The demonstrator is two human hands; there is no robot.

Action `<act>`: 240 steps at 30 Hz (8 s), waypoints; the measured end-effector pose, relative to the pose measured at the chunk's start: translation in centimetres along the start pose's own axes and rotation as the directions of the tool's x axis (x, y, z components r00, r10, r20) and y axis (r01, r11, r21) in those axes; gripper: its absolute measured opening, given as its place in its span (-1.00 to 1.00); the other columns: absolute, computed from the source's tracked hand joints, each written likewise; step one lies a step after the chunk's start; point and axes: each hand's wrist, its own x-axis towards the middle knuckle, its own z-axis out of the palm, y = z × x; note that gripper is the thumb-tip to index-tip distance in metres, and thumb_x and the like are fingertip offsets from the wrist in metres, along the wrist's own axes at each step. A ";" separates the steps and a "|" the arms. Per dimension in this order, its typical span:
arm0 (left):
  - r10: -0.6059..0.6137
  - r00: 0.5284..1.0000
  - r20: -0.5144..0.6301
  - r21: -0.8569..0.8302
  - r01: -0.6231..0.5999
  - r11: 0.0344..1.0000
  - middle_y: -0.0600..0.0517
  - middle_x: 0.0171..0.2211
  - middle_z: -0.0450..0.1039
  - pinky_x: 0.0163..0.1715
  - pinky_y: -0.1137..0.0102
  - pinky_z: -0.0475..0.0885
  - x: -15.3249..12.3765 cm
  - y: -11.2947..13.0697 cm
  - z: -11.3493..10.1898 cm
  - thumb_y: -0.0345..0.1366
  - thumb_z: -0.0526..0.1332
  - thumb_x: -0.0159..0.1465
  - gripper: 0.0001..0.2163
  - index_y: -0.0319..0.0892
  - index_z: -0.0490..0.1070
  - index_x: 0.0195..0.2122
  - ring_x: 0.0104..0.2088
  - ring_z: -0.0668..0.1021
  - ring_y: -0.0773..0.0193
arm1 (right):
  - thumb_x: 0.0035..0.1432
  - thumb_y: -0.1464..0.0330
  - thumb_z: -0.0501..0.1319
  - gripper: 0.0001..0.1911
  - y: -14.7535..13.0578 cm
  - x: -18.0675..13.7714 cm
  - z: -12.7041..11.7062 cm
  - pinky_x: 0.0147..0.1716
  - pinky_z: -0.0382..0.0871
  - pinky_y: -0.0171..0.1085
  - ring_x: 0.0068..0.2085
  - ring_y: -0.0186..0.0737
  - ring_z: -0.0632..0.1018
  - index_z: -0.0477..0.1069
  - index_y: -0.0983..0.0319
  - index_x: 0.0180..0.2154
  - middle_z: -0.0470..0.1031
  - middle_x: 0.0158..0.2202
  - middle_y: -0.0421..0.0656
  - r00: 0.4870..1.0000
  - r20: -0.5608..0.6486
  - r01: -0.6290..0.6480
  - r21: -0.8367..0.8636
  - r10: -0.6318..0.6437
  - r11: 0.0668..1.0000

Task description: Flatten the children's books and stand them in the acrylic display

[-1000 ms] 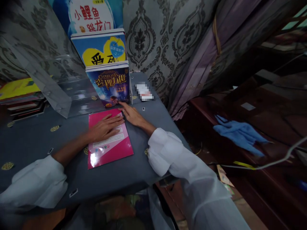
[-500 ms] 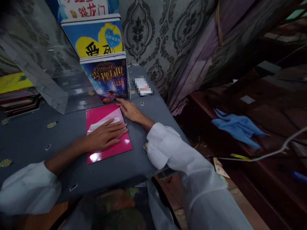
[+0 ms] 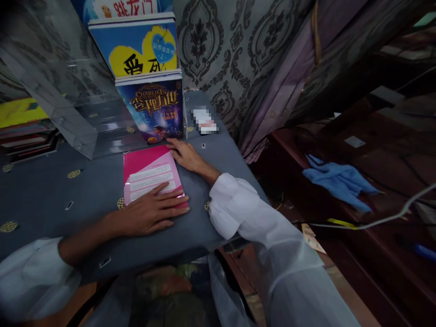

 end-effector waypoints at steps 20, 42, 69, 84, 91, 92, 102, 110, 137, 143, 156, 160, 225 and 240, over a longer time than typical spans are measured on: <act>-0.501 0.857 -0.118 -0.092 0.493 0.865 -0.03 0.44 0.05 0.42 0.12 0.01 -5.5 -8.7 -0.9 0.00 -0.20 0.51 -0.46 -0.11 0.07 0.42 0.44 0.11 0.20 | 0.37 0.37 0.11 -0.66 -0.1 -0.2 0.4 0.15 0.40 0.03 0.15 -0.05 0.53 0.52 0.25 0.09 0.57 0.11 0.03 0.992 0.028 0.123 -0.239 -0.120 0.963; -0.633 0.743 -0.220 -0.234 0.589 0.773 -0.14 0.37 0.22 0.38 0.09 0.06 -8.3 -12.6 -0.5 -0.17 -0.16 0.46 -0.49 -0.23 0.09 0.39 0.35 0.31 0.15 | 0.44 0.35 0.03 -0.60 -9.4 0.5 8.0 0.32 0.20 0.14 0.39 -0.01 0.25 0.38 0.21 0.23 0.34 0.31 0.05 0.864 0.398 0.421 -0.236 -0.308 0.876; -0.621 0.763 -0.182 -0.157 0.601 0.784 -0.11 0.39 0.18 0.37 0.03 0.04 -8.1 -12.0 -0.8 -0.03 -0.20 0.49 -0.46 -0.19 0.20 0.34 0.41 0.18 0.11 | 0.42 0.44 0.06 -0.37 -13.3 -14.4 4.5 0.36 0.19 0.03 0.44 -0.07 0.08 -0.04 0.33 0.43 0.13 0.40 0.12 0.889 0.393 0.334 -0.207 -0.234 0.920; -0.621 0.757 -0.202 -0.137 0.606 0.783 -0.09 0.37 0.22 0.36 -0.01 0.06 -7.8 -11.0 -0.9 -0.01 -0.19 0.48 -0.46 -0.14 0.25 0.32 0.39 0.23 0.12 | 0.37 0.24 0.17 -0.17 -11.8 -18.3 1.2 0.25 0.37 0.15 0.36 0.04 0.30 -0.25 0.17 0.47 0.25 0.36 0.10 0.979 0.160 0.179 -0.387 -0.125 0.905; -0.540 0.817 -0.203 -0.181 0.510 0.841 -0.06 0.32 0.31 0.38 0.05 0.09 -7.3 -8.7 -0.3 -0.07 -0.18 0.49 -0.49 -0.15 0.31 0.29 0.36 0.30 0.19 | 0.40 0.44 0.09 -0.34 -12.8 -21.4 2.7 -0.03 0.60 0.00 0.06 -0.08 0.62 -0.02 0.06 0.43 0.62 0.05 -0.07 0.953 0.049 0.298 -0.323 -0.298 0.898; -0.532 0.821 -0.208 -0.176 0.503 0.846 -0.06 0.32 0.30 0.38 0.05 0.09 -7.2 -8.5 -0.4 -0.07 -0.18 0.49 -0.50 -0.15 0.31 0.29 0.35 0.31 0.19 | 0.40 0.46 0.09 -0.35 -12.8 -21.5 2.8 -0.09 0.62 -0.03 0.01 -0.09 0.64 0.00 0.05 0.42 0.64 0.02 -0.08 0.952 0.021 0.296 -0.313 -0.305 0.903; -0.490 0.850 -0.192 -0.201 0.455 0.868 -0.05 0.28 0.37 0.39 0.07 0.06 -7.2 -7.1 -0.9 -0.09 -0.17 0.51 -0.51 -0.15 0.35 0.27 0.30 0.40 0.20 | 0.40 0.46 0.10 -0.51 -15.5 -16.4 -0.7 -0.15 0.65 -0.15 -0.09 -0.10 0.66 0.25 0.26 0.32 0.68 -0.12 -0.01 0.881 -0.004 0.461 -0.222 -0.474 0.859; -0.595 0.790 -0.145 -0.431 0.491 0.757 -0.02 0.22 0.45 0.31 0.15 0.24 -6.8 -6.9 -2.4 0.02 -0.18 0.48 -0.45 -0.13 0.43 0.21 0.24 0.45 0.11 | 0.34 0.33 0.26 -0.83 -17.5 -9.2 -4.2 -0.25 0.60 -0.26 -0.27 -0.19 0.67 0.54 0.19 -0.06 0.67 -0.28 -0.12 0.866 -0.280 0.365 -0.212 -0.414 0.907; -0.640 0.762 -0.094 -0.857 0.266 0.442 0.04 -0.51 0.47 -0.45 0.44 0.44 -7.2 -6.3 -2.2 0.30 0.04 0.30 -0.38 -0.22 0.47 -0.44 -0.51 0.45 0.33 | 0.16 0.12 0.37 -0.72 -9.7 -3.8 -2.4 -0.49 0.49 -0.28 -0.50 -0.30 0.49 0.40 0.16 -0.29 0.51 -0.46 -0.26 0.895 -0.399 0.013 0.467 0.198 0.884; -0.478 0.866 0.148 -0.955 0.251 0.160 -0.08 -0.43 0.59 -0.61 0.51 0.38 -8.0 -6.3 -2.2 0.30 0.15 0.24 -0.39 -0.27 0.52 -0.36 -0.55 0.52 0.36 | 0.13 0.07 0.37 -0.66 -10.0 -4.7 -2.4 -0.37 0.56 -0.21 -0.39 -0.22 0.60 0.38 0.16 -0.29 0.61 -0.36 -0.19 0.921 -0.291 -0.066 0.538 0.259 0.840; -0.513 0.798 0.316 -0.887 0.440 0.139 -0.07 -0.46 0.62 -0.66 0.52 0.35 -8.3 -6.9 -2.3 0.23 0.13 0.30 -0.45 -0.25 0.51 -0.28 -0.53 0.62 0.27 | -0.05 -0.08 0.36 -0.49 -4.7 -6.1 0.2 -0.71 0.01 -0.40 -0.66 -0.42 0.22 0.31 0.20 -0.52 0.25 -0.70 -0.36 0.890 -0.121 -0.399 0.257 0.439 0.880; -0.740 0.671 -0.048 -0.790 0.428 0.440 -0.12 -0.23 0.62 -0.49 0.43 0.46 -7.6 -7.9 -2.1 0.05 0.03 0.38 -0.56 -0.23 0.49 -0.13 -0.27 0.66 0.15 | -0.02 -0.09 0.34 -0.49 -4.8 -6.2 0.4 -0.70 0.05 -0.40 -0.65 -0.40 0.26 0.30 0.19 -0.49 0.29 -0.69 -0.34 0.882 -0.122 -0.406 0.296 0.455 0.865; -0.531 0.825 -0.194 0.025 0.545 0.838 -0.15 0.41 0.11 0.39 0.06 0.10 -3.9 -10.9 -0.4 -0.04 -0.17 0.50 -0.45 -0.25 0.17 0.37 0.41 0.19 0.09 | 0.45 0.29 -0.08 -0.51 1.5 -2.2 -0.3 0.33 0.17 0.20 0.36 -0.06 0.32 0.23 0.09 0.33 0.33 0.33 -0.06 0.997 0.071 0.005 -0.177 0.008 0.984; -0.363 0.915 -0.179 0.016 0.371 0.928 -0.09 0.41 0.12 0.38 0.11 0.12 -0.1 -11.8 -0.2 -0.09 -0.14 0.52 -0.50 -0.17 0.13 0.40 0.41 0.18 0.14 | 0.45 0.29 -0.04 -0.55 2.2 -1.7 -0.8 0.27 0.29 0.13 0.29 -0.03 0.41 0.33 0.14 0.27 0.42 0.27 -0.04 0.998 0.043 0.050 -0.059 -0.047 0.997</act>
